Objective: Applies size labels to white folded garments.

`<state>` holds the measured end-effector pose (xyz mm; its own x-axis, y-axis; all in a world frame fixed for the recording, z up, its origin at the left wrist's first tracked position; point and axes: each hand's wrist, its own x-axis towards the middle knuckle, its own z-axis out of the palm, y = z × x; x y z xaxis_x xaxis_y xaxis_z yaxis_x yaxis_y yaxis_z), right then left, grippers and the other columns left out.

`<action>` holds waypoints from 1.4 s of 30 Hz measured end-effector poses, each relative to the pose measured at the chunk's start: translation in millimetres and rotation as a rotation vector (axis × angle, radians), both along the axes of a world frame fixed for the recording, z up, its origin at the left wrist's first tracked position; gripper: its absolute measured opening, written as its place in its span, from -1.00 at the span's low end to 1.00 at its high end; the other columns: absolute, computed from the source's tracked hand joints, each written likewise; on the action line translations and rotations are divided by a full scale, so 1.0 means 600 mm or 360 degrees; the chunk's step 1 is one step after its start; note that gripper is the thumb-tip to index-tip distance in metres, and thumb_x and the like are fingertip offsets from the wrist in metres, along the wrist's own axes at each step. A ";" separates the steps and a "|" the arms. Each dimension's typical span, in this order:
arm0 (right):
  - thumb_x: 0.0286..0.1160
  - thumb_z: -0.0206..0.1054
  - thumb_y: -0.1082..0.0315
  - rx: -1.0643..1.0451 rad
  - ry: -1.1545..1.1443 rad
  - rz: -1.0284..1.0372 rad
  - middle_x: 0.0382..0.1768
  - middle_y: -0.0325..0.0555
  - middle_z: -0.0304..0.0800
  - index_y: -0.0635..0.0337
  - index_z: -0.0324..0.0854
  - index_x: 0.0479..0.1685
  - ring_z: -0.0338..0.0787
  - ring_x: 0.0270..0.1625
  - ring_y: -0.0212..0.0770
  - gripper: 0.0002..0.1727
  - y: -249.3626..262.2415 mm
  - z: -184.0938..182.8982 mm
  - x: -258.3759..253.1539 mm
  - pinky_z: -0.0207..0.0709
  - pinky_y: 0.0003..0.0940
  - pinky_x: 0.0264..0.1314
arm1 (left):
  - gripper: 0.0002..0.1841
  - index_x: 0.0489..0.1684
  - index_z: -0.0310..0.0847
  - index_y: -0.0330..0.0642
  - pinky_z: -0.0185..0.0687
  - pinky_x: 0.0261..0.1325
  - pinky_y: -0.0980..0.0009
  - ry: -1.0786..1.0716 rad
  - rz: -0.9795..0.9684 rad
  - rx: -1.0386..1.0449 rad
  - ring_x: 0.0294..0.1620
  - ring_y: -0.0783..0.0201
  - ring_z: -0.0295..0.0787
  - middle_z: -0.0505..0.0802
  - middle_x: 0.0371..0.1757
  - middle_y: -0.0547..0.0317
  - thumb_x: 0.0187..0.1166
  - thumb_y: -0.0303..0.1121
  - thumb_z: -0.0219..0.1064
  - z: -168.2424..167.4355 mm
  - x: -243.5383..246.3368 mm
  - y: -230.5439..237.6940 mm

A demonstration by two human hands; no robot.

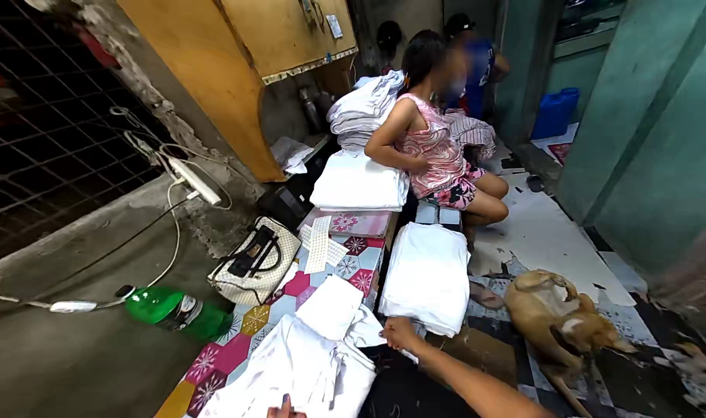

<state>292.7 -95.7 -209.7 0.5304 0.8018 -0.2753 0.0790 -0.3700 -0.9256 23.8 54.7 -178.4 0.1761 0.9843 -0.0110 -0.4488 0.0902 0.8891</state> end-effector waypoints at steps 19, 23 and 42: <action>0.85 0.10 0.24 -0.0346 -0.0134 -0.0344 -0.26 0.13 0.81 0.42 0.70 0.05 0.77 -0.28 -0.05 -0.62 -0.070 0.004 0.075 0.64 -0.06 -0.04 | -0.69 0.37 0.33 -0.23 0.80 -0.03 0.44 -0.0047 0.0045 -0.0118 -0.12 0.46 0.81 0.79 -0.03 0.25 0.72 -0.59 0.09 0.020 0.011 -0.005; 0.73 0.24 0.34 -0.0324 0.0182 0.0029 0.16 0.31 0.79 0.45 0.64 0.28 0.82 0.15 0.13 -0.65 -0.038 0.002 0.019 0.63 0.07 0.30 | -0.68 0.39 0.32 -0.24 0.80 0.00 0.42 -0.0061 0.0062 -0.0109 -0.10 0.44 0.81 0.79 -0.02 0.22 0.72 -0.60 0.08 0.019 0.011 -0.006; 0.63 0.36 0.21 -0.0831 -0.0746 0.0347 0.40 0.38 0.64 0.24 0.71 0.33 0.61 0.46 0.42 -0.59 -0.074 0.057 0.046 0.43 0.45 0.43 | -0.73 0.31 0.34 -0.22 0.83 -0.06 0.41 -0.0131 0.0052 -0.0185 -0.15 0.42 0.84 0.81 -0.07 0.22 0.72 -0.62 0.06 0.027 0.013 -0.006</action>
